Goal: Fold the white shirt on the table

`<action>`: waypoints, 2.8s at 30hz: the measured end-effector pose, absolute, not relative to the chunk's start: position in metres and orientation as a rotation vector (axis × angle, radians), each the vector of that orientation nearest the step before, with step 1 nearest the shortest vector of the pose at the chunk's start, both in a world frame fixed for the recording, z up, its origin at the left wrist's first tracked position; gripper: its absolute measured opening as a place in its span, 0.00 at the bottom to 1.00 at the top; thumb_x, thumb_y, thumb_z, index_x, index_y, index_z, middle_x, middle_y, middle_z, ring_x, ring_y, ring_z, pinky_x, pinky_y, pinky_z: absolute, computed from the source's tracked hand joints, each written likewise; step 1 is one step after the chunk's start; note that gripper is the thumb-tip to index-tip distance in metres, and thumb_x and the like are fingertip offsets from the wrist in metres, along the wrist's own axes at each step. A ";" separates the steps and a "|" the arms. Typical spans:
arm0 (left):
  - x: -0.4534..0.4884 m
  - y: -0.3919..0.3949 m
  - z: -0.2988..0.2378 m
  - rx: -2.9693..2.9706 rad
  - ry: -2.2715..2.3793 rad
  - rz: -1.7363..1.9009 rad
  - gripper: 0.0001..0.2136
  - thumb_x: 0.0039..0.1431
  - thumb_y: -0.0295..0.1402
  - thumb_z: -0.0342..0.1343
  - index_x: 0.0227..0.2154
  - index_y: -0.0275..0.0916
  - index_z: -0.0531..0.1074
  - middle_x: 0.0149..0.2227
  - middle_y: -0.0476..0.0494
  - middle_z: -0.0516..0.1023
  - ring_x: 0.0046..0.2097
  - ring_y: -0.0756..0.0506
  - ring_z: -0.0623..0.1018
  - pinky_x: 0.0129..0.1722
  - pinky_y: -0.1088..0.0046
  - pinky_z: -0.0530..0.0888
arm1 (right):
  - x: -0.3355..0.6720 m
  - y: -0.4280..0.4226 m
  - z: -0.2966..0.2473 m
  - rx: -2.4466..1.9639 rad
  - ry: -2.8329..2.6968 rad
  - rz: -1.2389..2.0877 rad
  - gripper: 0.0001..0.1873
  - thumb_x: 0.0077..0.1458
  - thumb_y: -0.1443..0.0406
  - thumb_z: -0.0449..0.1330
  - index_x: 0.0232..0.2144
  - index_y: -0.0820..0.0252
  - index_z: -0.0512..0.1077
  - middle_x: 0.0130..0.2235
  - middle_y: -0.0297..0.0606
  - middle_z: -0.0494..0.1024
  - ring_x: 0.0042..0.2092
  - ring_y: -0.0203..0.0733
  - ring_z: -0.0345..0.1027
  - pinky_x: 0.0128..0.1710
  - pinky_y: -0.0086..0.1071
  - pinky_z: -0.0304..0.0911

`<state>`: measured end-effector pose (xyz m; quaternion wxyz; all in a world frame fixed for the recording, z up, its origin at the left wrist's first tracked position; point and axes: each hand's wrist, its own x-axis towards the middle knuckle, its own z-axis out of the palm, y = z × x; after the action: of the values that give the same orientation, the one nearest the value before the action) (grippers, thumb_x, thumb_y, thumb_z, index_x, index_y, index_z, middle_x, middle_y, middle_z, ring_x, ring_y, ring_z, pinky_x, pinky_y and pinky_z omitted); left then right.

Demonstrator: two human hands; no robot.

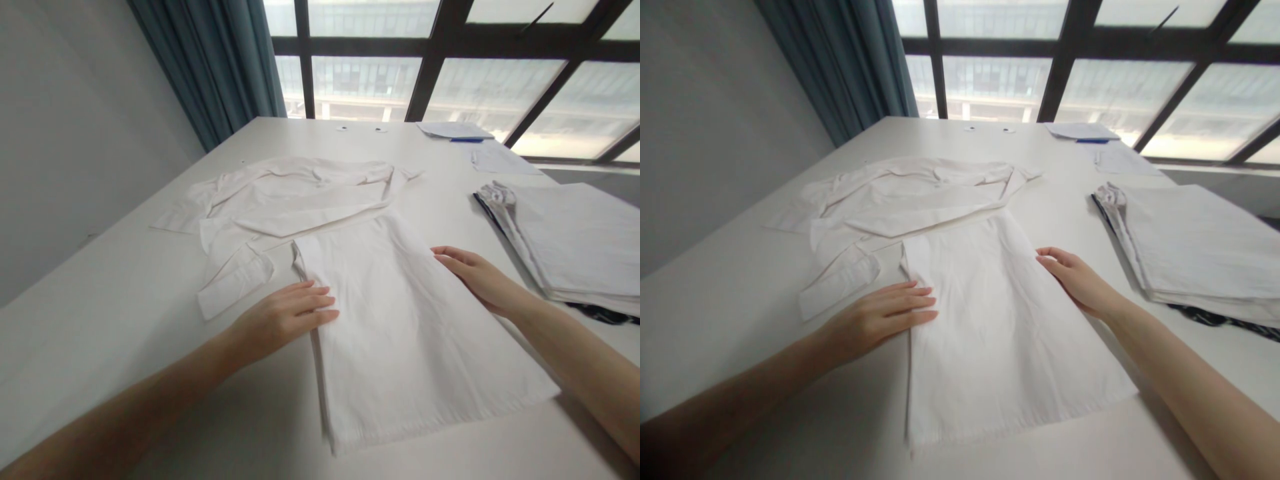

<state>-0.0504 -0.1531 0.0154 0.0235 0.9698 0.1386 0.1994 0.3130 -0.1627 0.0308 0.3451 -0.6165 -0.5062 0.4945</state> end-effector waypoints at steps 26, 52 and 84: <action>-0.043 -0.176 0.024 3.032 0.122 0.614 0.11 0.68 0.25 0.48 0.47 0.35 0.74 0.52 0.39 0.78 0.59 0.45 0.73 0.64 0.64 0.64 | 0.317 -0.160 0.029 -1.771 -1.610 0.786 0.30 0.51 0.46 0.59 0.50 0.58 0.66 0.26 0.32 0.72 0.23 0.34 0.55 0.20 0.28 0.50; -0.040 -0.162 0.009 2.789 0.618 0.725 0.09 0.65 0.33 0.55 0.46 0.39 0.73 0.53 0.41 0.76 0.57 0.44 0.73 0.56 0.64 0.71 | 0.237 -0.225 0.045 -0.994 -2.720 0.420 0.21 0.65 0.63 0.53 0.59 0.59 0.66 0.63 0.43 0.66 0.65 0.45 0.56 0.62 0.44 0.58; -0.043 -0.154 0.001 2.911 1.191 0.264 0.33 0.67 0.52 0.41 0.66 0.34 0.53 0.68 0.32 0.54 0.69 0.38 0.54 0.66 0.51 0.51 | 0.224 -0.233 0.064 -0.619 -2.852 1.167 0.23 0.64 0.68 0.51 0.59 0.49 0.66 0.61 0.28 0.69 0.69 0.37 0.44 0.68 0.46 0.29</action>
<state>-0.0429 -0.1536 0.0009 -0.0072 0.9223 0.3773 0.0836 0.2242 -0.2334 0.0641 -0.0008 -0.1971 -0.9074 0.3713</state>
